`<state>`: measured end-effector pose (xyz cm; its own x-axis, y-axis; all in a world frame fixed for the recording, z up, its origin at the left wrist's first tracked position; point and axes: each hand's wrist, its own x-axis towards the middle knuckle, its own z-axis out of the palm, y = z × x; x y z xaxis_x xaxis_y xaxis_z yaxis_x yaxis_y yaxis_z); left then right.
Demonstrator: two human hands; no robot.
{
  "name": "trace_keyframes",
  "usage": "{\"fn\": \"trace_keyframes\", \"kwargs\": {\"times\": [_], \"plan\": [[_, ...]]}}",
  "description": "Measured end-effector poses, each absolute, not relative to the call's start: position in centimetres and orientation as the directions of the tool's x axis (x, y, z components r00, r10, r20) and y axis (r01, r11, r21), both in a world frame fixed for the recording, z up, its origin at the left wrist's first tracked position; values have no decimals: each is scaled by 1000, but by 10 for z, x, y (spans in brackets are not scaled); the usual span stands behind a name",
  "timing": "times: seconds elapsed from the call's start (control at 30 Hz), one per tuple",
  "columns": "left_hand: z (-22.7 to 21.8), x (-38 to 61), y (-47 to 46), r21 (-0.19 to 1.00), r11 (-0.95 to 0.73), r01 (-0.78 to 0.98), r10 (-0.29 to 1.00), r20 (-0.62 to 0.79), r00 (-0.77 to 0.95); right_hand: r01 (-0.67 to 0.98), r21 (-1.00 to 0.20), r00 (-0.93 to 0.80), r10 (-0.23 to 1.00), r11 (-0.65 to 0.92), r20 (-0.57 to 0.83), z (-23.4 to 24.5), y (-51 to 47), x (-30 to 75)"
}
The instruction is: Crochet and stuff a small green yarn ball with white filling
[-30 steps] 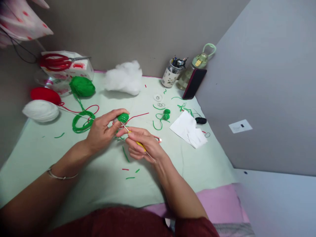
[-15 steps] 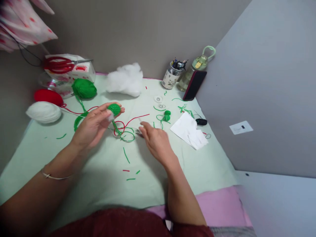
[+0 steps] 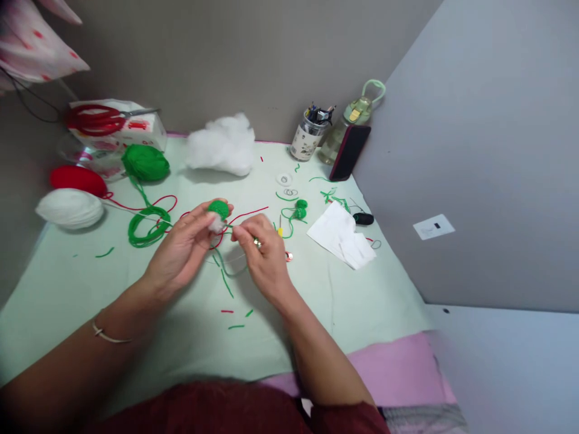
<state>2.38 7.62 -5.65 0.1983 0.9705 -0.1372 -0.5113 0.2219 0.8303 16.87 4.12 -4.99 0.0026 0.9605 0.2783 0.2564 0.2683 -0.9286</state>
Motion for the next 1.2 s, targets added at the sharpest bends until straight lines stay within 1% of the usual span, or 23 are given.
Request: {"fn": "trace_keyframes", "kwargs": {"times": [0.03,0.07,0.1,0.17,0.2,0.23,0.27,0.33,0.43,0.5,0.6,0.7,0.8,0.9,0.97,1.1,1.2], "plan": [[-57,23,77,830,224,-511,970,-142,195,213,-929,31,948,302,315,-48,42,172],[-57,23,77,833,232,-502,969,-152,196,127,-942,34,948,310,316,-45,42,174],[-56,24,76,839,242,-487,966,-164,199,8,-959,19,959,284,284,-43,43,176],[-54,24,74,855,253,-453,964,-182,196,-223,-958,-6,982,181,187,-40,45,178],[-54,24,74,861,254,-440,963,-185,194,-283,-950,6,990,134,138,-39,45,179],[-53,25,73,866,251,-432,964,-183,193,-291,-952,28,995,97,93,-39,46,179],[-53,25,72,868,244,-432,966,-176,191,-255,-964,58,997,71,58,-38,47,179],[-53,26,71,868,226,-441,969,-153,194,-101,-994,68,997,34,27,-38,47,180],[-54,28,69,884,204,-422,968,-117,222,163,-986,-103,995,29,12,-39,47,181],[-57,30,68,906,173,-387,970,-89,227,243,-969,-168,986,40,-1,-41,46,181],[-59,30,66,934,116,-337,973,-39,228,229,-973,-82,997,25,6,-44,46,179],[-60,27,68,955,72,-288,959,12,282,220,-976,12,1000,6,9,-44,46,179],[-57,22,73,966,72,-250,944,15,330,245,-970,49,999,2,15,-41,45,180],[-55,18,77,975,70,-210,941,5,337,314,-949,15,1000,21,27,-38,43,183],[-57,17,78,983,34,-183,945,27,326,360,-932,-34,999,39,28,-37,41,184],[-67,21,74,992,-50,-117,964,79,255,429,-898,-103,993,97,59,-37,37,183],[-72,25,72,993,-63,-105,975,83,204,478,-866,-117,988,144,100,-39,35,179]]}}
